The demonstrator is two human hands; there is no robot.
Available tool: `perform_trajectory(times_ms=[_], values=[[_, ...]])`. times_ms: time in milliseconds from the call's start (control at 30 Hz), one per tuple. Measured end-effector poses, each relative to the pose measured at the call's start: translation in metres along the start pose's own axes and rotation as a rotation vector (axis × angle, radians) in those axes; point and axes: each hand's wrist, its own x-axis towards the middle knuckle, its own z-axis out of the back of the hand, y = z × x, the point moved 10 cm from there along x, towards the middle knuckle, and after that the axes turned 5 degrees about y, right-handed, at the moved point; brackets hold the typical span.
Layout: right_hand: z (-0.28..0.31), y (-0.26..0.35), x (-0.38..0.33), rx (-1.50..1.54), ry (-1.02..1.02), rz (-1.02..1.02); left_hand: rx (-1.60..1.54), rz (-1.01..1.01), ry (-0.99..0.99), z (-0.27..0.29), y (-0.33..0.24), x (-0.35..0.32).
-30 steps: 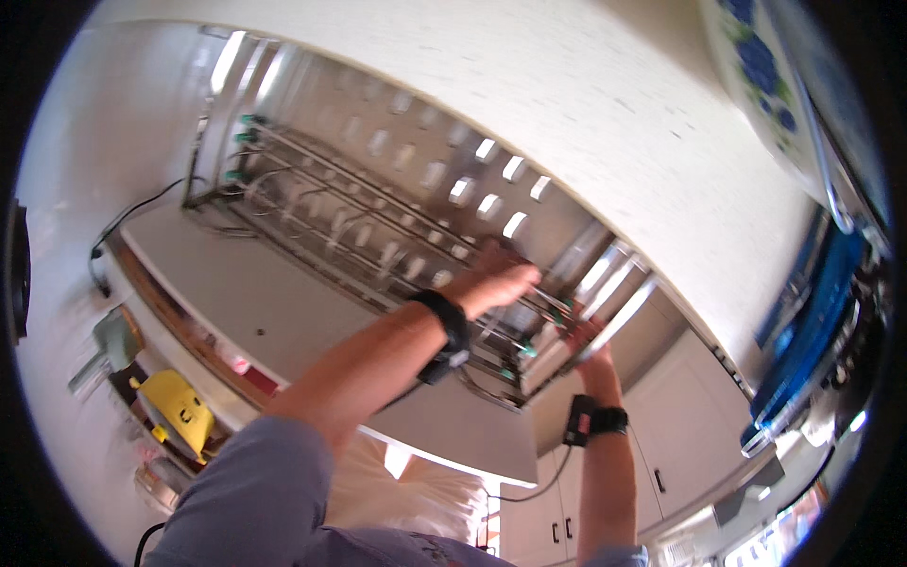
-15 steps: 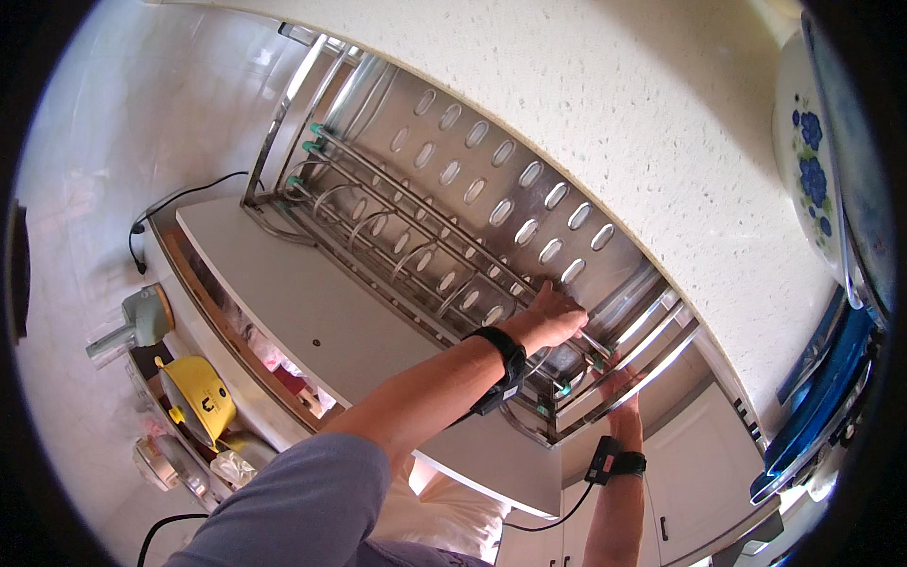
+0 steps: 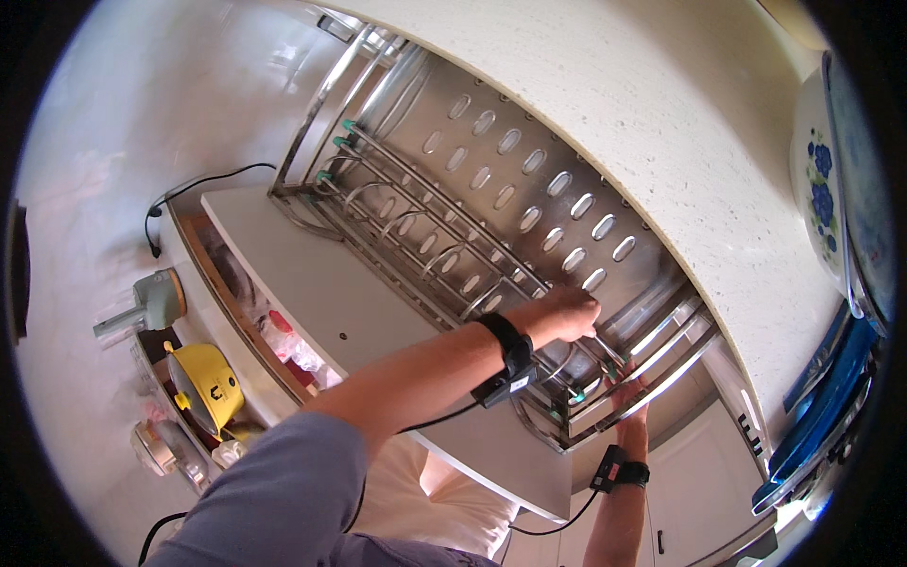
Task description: The person assembles a stainless steel dish rack by attaching green plastic clips to the frame and inserting a slotted metal tray. The person repeatedly adjusts the clips and tray to secure the components in place.
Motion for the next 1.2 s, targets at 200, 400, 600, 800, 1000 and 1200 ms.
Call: perform_trajectory(times_ms=[200, 400, 600, 800, 1000, 1200], values=[[-0.018, 0.018, -0.009, -0.263, -0.256, 0.004, -0.134, 0.322, -0.245, 0.12, 0.093, -0.046], [0.003, 0.02, -0.013, -0.277, -0.238, 0.011, -0.383, 0.914, -0.957, 0.194, 0.235, -0.169], [0.009, 0.02, -0.03, -0.286, -0.209, -0.002, -0.594, 1.11, -1.202, 0.183, 0.287, -0.196], [0.015, 0.016, -0.043, -0.281, -0.22, -0.037, -1.298, 0.854, -1.56, 0.137, 0.346, -0.175], [0.03, 0.018, -0.059, -0.274, -0.272, -0.052, -1.858, 1.045, -1.6, 0.113, 0.32, -0.153], [0.026, 0.018, -0.054, -0.274, -0.267, -0.071, -2.06, 0.962, -1.807, 0.106, 0.316, -0.154]])
